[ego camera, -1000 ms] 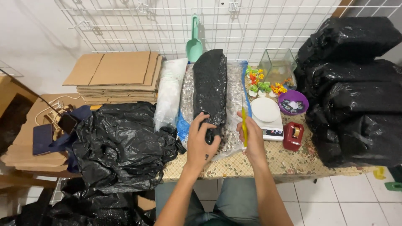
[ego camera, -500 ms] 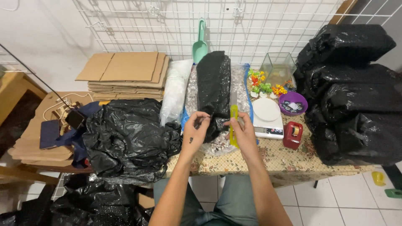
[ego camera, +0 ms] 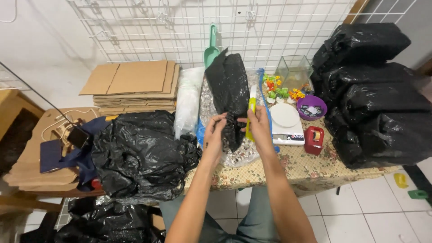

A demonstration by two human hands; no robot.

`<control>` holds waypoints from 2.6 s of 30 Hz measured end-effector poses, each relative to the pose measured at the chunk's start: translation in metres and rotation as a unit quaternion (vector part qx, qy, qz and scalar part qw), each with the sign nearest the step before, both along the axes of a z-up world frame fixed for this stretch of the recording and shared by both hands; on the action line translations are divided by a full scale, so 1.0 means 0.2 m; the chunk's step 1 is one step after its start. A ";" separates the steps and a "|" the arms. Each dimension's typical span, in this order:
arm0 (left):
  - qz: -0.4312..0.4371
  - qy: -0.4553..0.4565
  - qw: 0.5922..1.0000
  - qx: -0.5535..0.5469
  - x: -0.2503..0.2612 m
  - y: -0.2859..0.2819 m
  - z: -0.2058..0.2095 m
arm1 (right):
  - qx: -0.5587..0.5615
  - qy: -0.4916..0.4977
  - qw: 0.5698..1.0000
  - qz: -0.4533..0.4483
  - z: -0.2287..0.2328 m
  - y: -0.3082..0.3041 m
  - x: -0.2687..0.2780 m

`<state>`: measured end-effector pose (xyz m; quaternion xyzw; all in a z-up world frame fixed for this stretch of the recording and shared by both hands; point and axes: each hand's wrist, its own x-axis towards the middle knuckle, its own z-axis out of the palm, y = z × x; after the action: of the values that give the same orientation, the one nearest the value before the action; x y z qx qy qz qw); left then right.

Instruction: A person wraps a small cardboard box in bubble wrap, cuts the wrap with a utility knife, and secures it with tape.

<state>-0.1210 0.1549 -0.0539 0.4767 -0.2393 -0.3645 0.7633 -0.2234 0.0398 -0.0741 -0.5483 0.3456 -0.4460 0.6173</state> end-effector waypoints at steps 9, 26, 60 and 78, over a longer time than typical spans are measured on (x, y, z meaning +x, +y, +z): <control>-0.016 -0.146 0.987 0.062 0.03 0.04 -0.05 | -0.061 0.216 0.974 0.037 0.03 0.33 -0.43; -0.019 -0.535 0.843 0.049 0.03 0.15 0.35 | -0.096 0.252 0.943 0.195 0.33 0.47 -0.63; 0.117 -0.141 0.974 0.133 0.01 0.40 -0.12 | -0.382 0.389 0.835 0.067 0.19 0.64 -0.25; 0.087 -0.559 0.824 0.012 0.26 0.19 0.28 | -0.115 0.168 0.977 0.067 0.25 0.39 -0.19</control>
<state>-0.0685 0.1931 0.0019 0.6266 -0.5781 0.0297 0.5218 -0.2604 0.1181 -0.0248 -0.7046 0.3537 -0.3419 0.5115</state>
